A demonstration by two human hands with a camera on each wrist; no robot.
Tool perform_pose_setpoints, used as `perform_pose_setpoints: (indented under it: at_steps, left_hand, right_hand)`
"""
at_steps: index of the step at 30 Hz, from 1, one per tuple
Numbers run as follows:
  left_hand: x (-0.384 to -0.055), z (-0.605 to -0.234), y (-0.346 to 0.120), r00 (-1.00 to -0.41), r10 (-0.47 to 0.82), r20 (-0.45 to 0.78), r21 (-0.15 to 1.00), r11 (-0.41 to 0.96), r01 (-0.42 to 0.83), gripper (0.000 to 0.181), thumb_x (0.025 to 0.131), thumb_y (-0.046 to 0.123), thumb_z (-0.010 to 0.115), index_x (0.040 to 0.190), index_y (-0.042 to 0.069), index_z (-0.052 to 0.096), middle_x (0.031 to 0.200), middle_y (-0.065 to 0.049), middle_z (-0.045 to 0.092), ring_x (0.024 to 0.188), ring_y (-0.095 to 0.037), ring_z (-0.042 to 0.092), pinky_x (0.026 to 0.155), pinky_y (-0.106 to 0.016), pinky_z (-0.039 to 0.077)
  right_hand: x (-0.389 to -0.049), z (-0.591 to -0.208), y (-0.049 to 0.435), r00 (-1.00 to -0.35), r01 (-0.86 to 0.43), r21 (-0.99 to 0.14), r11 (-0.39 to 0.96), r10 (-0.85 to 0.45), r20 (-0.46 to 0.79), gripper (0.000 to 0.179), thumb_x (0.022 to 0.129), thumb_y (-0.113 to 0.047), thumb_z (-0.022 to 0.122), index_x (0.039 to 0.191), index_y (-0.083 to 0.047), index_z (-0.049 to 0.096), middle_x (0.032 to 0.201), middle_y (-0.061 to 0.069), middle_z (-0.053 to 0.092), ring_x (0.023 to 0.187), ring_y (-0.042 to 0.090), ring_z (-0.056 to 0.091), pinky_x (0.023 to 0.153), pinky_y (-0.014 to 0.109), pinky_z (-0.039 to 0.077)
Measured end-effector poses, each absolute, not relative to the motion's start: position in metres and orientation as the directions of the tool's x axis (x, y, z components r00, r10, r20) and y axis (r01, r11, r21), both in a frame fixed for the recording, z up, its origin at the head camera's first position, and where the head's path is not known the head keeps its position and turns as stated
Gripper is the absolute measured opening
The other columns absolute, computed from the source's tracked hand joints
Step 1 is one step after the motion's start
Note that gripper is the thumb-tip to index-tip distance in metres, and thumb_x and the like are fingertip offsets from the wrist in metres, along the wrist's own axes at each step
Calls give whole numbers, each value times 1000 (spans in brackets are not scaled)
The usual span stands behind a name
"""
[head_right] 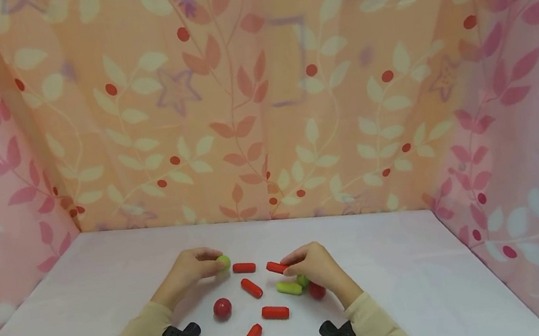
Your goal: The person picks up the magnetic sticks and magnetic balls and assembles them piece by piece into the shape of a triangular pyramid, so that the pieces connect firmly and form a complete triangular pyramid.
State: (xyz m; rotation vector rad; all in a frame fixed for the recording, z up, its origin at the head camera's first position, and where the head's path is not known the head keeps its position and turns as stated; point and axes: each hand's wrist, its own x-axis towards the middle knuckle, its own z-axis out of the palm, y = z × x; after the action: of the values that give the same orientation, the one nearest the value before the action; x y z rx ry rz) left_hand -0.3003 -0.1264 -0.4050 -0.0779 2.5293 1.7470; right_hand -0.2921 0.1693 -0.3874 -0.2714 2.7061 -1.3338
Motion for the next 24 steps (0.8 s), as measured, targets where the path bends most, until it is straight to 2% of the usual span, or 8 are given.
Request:
perform_pose_setpoints:
  at_steps: [5, 11, 17, 24]
  left_hand:
    - [-295, -402, -121, -996, 21, -85, 934, 351, -72, 29, 81, 24, 81, 106, 11, 75, 101, -1, 73, 93, -16, 65, 86, -33, 52]
    - [-293, -402, -116, -997, 14, -77, 938, 339, -68, 29, 80, 24, 83, 104, 10, 75, 103, -2, 73, 93, -17, 65, 87, -34, 54]
    - [-289, -401, -112, -991, 89, -99, 934, 352, -62, 33, 81, 32, 82, 107, 15, 75, 108, 0, 72, 100, -18, 63, 90, -38, 53]
    - [-290, -398, -108, -991, 93, -99, 929, 367, -58, 29, 81, 27, 82, 105, 13, 75, 104, -1, 72, 92, -16, 65, 87, -35, 54]
  right_hand:
    - [-289, -388, 166, -975, -129, -782, 609, -220, -10, 17, 81, -21, 81, 97, -17, 81, 99, 0, 76, 91, 16, 61, 80, 33, 51]
    - [-284, -390, 165, -971, -135, -804, 579, -240, -10, 19, 84, -20, 78, 101, -15, 80, 107, 2, 74, 96, 17, 60, 80, 32, 50]
    - [-282, -392, 162, -955, -175, -817, 550, -297, 5, 22, 86, -21, 77, 105, -11, 79, 104, 4, 75, 92, 16, 61, 78, 29, 48]
    - [-285, -390, 156, -933, -258, -789, 558, -355, 54, 22, 87, -22, 76, 105, -11, 78, 106, 6, 75, 92, 15, 60, 77, 30, 49]
